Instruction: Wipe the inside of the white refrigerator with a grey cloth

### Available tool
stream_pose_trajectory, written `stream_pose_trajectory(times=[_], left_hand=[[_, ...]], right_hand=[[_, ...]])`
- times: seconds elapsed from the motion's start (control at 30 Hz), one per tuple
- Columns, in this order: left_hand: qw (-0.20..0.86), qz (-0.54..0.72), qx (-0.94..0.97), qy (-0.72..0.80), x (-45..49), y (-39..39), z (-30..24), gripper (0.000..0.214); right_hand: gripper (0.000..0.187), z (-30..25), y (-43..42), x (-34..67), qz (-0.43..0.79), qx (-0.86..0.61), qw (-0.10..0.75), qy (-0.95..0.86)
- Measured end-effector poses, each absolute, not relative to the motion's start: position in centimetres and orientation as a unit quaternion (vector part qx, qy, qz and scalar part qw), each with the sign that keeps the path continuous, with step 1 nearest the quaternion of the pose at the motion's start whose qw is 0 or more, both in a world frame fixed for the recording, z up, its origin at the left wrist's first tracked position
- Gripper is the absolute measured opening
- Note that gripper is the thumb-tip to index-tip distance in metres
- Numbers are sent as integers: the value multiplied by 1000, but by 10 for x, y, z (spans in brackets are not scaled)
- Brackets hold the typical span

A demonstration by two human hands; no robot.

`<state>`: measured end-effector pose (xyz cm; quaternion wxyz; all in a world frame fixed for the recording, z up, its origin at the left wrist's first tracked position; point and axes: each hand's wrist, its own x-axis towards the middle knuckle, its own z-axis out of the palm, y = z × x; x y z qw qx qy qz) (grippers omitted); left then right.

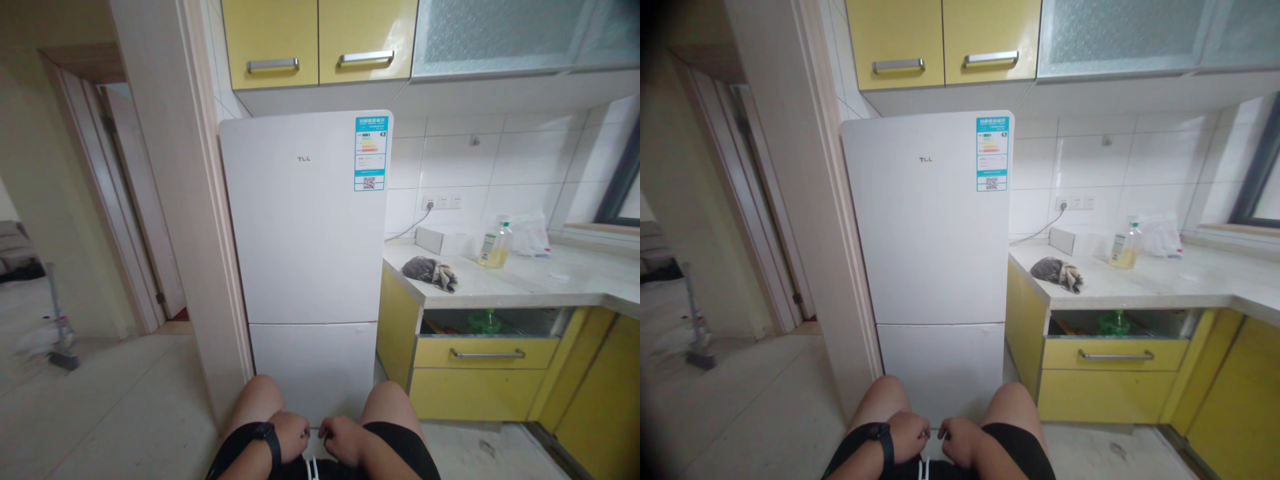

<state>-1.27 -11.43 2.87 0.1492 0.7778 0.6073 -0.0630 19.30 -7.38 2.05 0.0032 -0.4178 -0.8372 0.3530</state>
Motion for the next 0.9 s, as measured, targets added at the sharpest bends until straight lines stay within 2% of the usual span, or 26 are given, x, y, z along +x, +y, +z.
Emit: stream_pose_trajectory(times=[0.9], left_hand=[[150, -79, 775, 608, -10, -117, 36, 42]], right_hand=[[53, 22, -74, 193, 358, -414, 0, -837]])
